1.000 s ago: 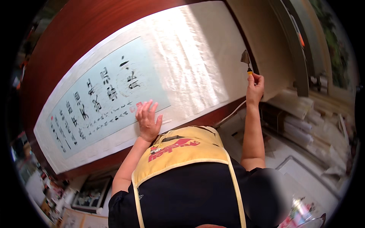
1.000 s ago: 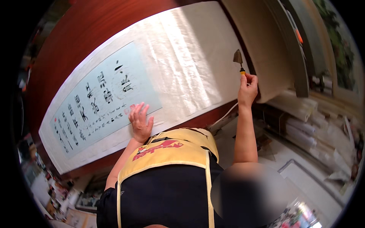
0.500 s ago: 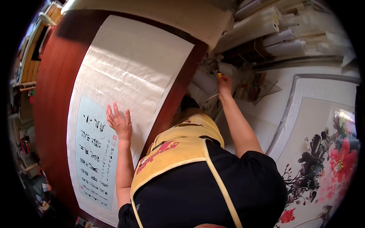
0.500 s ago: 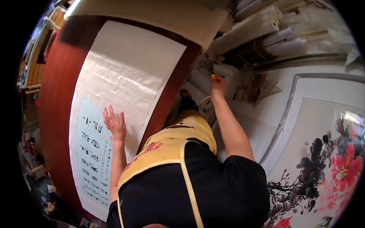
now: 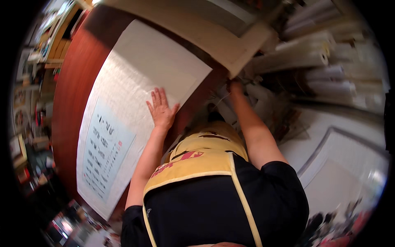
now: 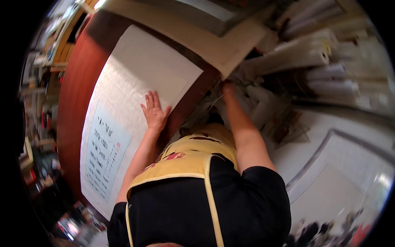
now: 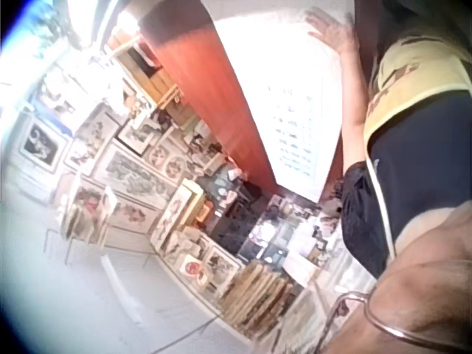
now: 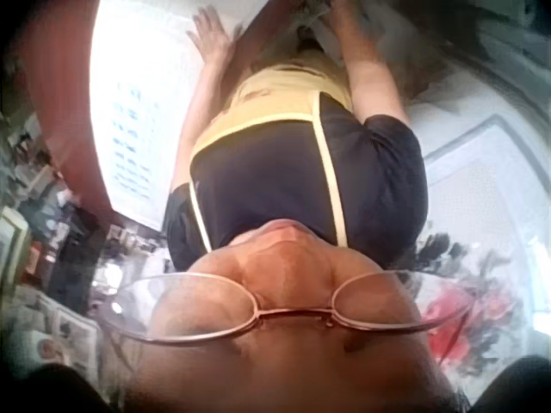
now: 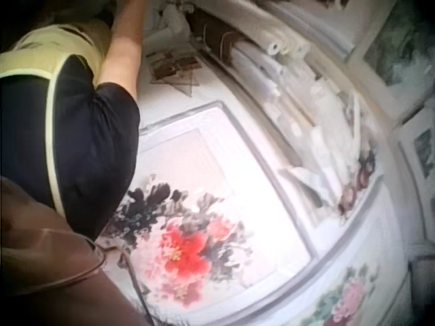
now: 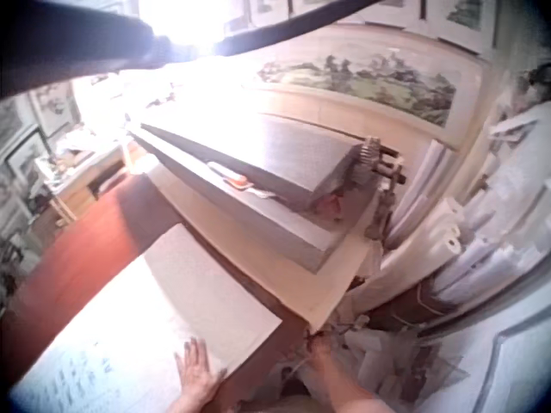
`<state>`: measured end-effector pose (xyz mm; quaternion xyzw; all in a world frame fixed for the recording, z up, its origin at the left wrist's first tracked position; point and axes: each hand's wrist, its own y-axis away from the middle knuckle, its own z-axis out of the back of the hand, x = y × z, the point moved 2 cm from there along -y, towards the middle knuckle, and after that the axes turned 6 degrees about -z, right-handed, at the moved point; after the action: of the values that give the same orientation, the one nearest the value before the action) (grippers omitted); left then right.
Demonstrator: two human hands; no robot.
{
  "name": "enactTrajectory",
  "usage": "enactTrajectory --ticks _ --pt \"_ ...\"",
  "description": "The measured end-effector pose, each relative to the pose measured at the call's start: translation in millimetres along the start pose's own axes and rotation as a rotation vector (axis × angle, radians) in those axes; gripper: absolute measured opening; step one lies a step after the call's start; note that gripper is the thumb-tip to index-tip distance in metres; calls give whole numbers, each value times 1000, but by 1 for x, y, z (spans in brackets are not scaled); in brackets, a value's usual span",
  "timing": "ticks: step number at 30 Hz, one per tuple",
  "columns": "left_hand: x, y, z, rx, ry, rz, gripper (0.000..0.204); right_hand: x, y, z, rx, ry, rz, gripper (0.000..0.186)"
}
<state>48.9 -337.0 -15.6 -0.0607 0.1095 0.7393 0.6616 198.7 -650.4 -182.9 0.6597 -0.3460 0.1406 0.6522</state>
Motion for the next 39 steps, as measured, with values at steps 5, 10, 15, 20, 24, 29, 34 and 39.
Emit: enactTrajectory --ticks 5,10,15,20,24,29,34,39 --pt "3 8 6 12 28 35 92 44 -11 -50 42 -200 -96 13" --pt "24 26 18 -276 414 94 84 55 -36 -60 154 -139 -108 13" --pt "111 109 32 -444 207 362 72 43 -4 -13 186 154 -56 13" --pt "262 238 45 -487 -95 734 76 39 112 7 276 420 310 18" --pt "325 275 58 -302 -182 965 79 60 189 -60 251 265 506 35" --pt "351 284 36 -213 -80 974 79 51 170 -104 217 -103 29 43" --pt "348 281 30 -207 -137 978 82 47 144 -110 166 -96 -12 26" --pt "346 280 29 -228 -151 962 83 46 156 -125 197 122 6 18"
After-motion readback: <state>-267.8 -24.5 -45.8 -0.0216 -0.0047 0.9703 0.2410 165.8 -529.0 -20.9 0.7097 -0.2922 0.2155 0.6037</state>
